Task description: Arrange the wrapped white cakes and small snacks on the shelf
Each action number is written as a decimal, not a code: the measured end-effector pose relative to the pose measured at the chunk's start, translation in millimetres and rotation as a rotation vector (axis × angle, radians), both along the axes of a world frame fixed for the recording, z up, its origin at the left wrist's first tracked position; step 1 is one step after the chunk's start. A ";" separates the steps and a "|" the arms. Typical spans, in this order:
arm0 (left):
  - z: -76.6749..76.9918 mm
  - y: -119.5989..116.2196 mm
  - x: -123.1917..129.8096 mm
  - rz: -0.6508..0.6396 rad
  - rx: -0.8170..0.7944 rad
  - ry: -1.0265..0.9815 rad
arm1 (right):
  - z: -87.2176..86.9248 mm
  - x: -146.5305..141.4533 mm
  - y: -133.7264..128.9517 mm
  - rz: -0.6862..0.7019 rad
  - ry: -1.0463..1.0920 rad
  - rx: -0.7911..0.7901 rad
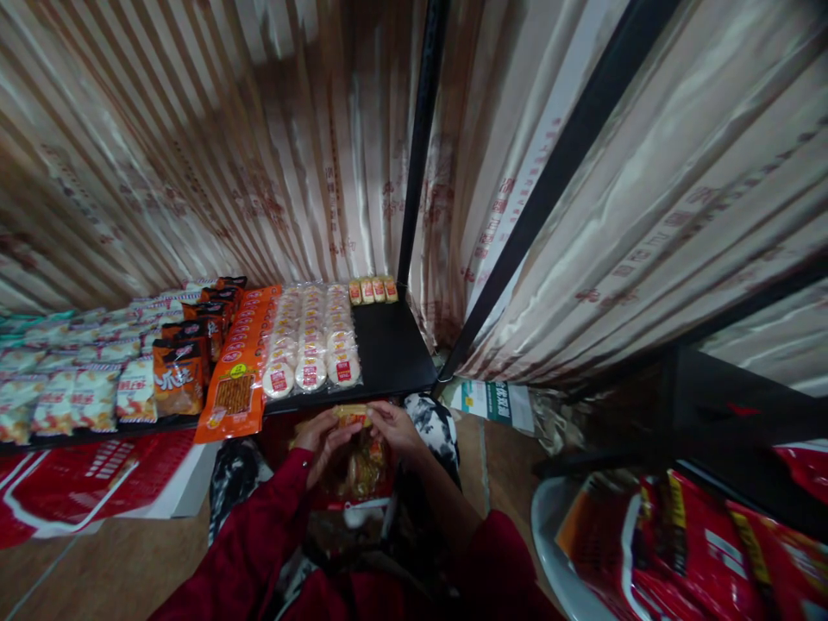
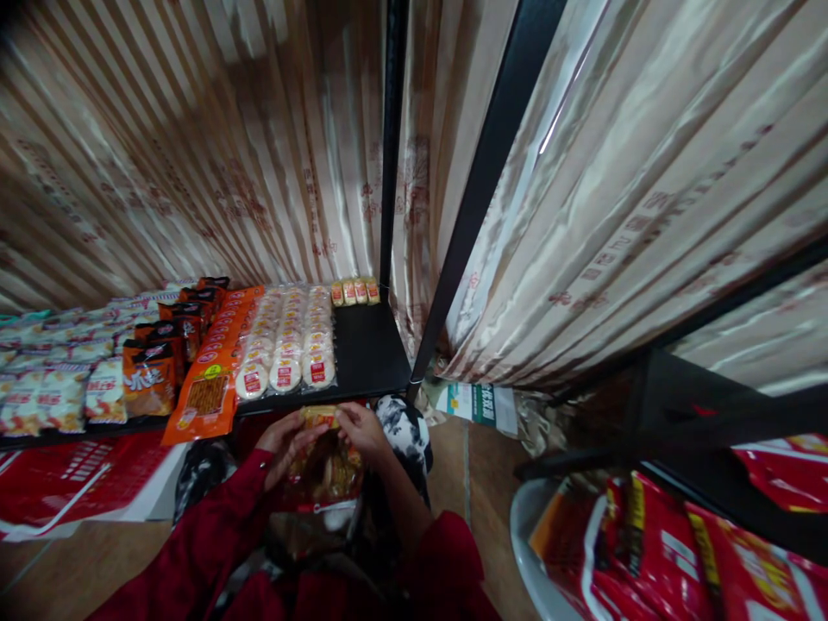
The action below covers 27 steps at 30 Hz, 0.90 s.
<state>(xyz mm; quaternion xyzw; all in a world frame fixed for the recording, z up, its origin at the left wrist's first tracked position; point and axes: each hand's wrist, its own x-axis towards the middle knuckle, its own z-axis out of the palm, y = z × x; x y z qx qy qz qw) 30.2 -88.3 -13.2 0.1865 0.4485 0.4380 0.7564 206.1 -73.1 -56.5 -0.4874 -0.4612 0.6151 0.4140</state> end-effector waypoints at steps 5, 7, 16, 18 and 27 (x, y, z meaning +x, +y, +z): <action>5.5 0.7 6.6 -0.012 -0.017 0.062 | 15.4 4.1 7.1 -0.045 -0.055 -0.002; 6.9 0.4 9.9 -0.010 -0.015 0.070 | 24.1 6.5 10.5 -0.065 -0.074 -0.004; 8.6 6.3 18.4 0.007 -0.021 0.041 | 47.1 12.8 23.1 -0.075 -0.185 0.017; 12.2 11.5 18.4 0.025 -0.027 0.060 | 45.3 11.9 24.0 -0.084 -0.200 0.031; 29.8 45.0 19.0 -0.029 -0.009 0.337 | 33.3 13.8 23.3 -0.058 -0.489 0.243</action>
